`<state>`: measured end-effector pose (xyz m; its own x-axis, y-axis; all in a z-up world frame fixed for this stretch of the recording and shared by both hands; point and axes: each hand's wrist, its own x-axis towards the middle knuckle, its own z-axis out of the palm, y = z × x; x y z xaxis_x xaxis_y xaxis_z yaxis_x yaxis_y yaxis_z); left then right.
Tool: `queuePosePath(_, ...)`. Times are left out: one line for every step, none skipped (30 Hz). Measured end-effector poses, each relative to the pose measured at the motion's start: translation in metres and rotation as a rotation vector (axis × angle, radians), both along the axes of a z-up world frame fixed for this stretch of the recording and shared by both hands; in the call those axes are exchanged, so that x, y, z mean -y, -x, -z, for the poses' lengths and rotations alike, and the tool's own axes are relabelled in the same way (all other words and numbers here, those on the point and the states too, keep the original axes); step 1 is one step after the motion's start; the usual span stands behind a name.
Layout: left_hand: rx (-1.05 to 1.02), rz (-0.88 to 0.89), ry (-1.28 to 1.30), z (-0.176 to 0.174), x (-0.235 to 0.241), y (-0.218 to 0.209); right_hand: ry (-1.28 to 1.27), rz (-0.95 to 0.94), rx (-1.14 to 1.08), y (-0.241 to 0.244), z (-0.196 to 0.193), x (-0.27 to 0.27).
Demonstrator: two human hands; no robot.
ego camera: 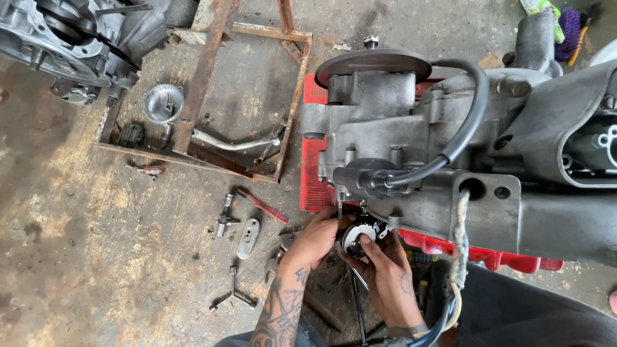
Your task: Inspecting a carburetor and attaching it to a motorcycle engine using a screwdriver
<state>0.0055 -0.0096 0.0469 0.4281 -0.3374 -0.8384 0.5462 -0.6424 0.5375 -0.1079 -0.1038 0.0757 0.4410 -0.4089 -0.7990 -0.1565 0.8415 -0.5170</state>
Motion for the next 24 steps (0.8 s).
queuePosePath(-0.012, -0.089, 0.102, 0.005, 0.000, 0.002, -0.009, 0.011, 0.002, -0.001, -0.003, -0.001)
queuePosePath(-0.020, -0.180, 0.206, 0.010, 0.000, 0.002, -0.017, 0.019, 0.007, -0.004, -0.006, -0.002)
queuePosePath(-0.019, -0.179, 0.210, 0.010, -0.001, 0.002, -0.013, 0.020, 0.008, -0.004, -0.006, -0.003)
queuePosePath(0.016, -0.124, 0.191, 0.010, -0.002, 0.001, -0.010, 0.024, 0.012, -0.005, -0.007, -0.004)
queuePosePath(0.051, -0.069, 0.172, 0.010, -0.002, 0.000, -0.007, 0.029, 0.016, -0.006, -0.008, -0.005)
queuePosePath(0.050, -0.069, 0.174, 0.017, -0.003, 0.000, -0.005, 0.030, 0.016, -0.006, -0.007, -0.007)
queuePosePath(0.087, -0.037, 0.204, 0.024, -0.004, 0.001, 0.011, 0.027, 0.037, -0.006, -0.007, -0.009)
queuePosePath(0.124, -0.006, 0.235, 0.030, -0.004, 0.001, 0.027, 0.023, 0.059, -0.006, -0.006, -0.010)
queuePosePath(0.125, -0.006, 0.238, 0.031, -0.004, 0.001, 0.029, 0.023, 0.059, -0.007, -0.007, -0.011)
queuePosePath(0.048, -0.136, 0.302, 0.031, -0.004, 0.001, 0.034, 0.016, 0.058, -0.008, -0.007, -0.012)
queuePosePath(-0.031, -0.265, 0.366, 0.032, -0.003, 0.002, 0.039, 0.008, 0.057, -0.008, -0.008, -0.013)
queuePosePath(-0.029, -0.264, 0.370, 0.029, -0.003, 0.000, 0.043, 0.009, 0.059, -0.009, -0.006, -0.013)
queuePosePath(-0.036, -0.278, 0.384, 0.025, -0.003, -0.002, 0.049, 0.002, 0.055, -0.009, -0.005, -0.013)
queuePosePath(-0.046, -0.293, 0.397, 0.023, -0.003, -0.003, 0.053, -0.005, 0.048, -0.008, -0.003, -0.014)
queuePosePath(-0.048, -0.292, 0.399, 0.026, -0.003, -0.003, 0.055, -0.004, 0.047, -0.008, -0.001, -0.014)
queuePosePath(-0.039, -0.305, 0.413, 0.029, -0.003, -0.003, 0.063, 0.006, 0.051, -0.009, 0.000, -0.016)
queuePosePath(-0.030, -0.319, 0.426, 0.033, -0.004, -0.003, 0.070, 0.016, 0.055, -0.009, 0.001, -0.017)
queuePosePath(-0.029, -0.317, 0.427, 0.035, -0.004, -0.003, 0.071, 0.018, 0.057, -0.010, 0.002, -0.017)
queuePosePath(-0.020, -0.334, 0.509, 0.038, -0.004, -0.003, 0.065, 0.030, 0.064, -0.010, 0.002, -0.017)
queuePosePath(-0.014, -0.351, 0.589, 0.040, -0.005, -0.003, 0.056, 0.042, 0.070, -0.010, 0.003, -0.018)
queuePosePath(-0.014, -0.350, 0.587, 0.038, -0.004, -0.004, 0.055, 0.044, 0.069, -0.013, -0.002, -0.017)
queuePosePath(-0.029, -0.376, 0.551, 0.036, -0.003, -0.006, 0.056, 0.043, 0.064, -0.017, -0.007, -0.017)
queuePosePath(-0.044, -0.401, 0.514, 0.034, -0.002, -0.008, 0.057, 0.043, 0.059, -0.020, -0.012, -0.016)
queuePosePath(-0.044, -0.400, 0.513, 0.037, -0.002, -0.008, 0.056, 0.044, 0.060, -0.020, -0.011, -0.015)
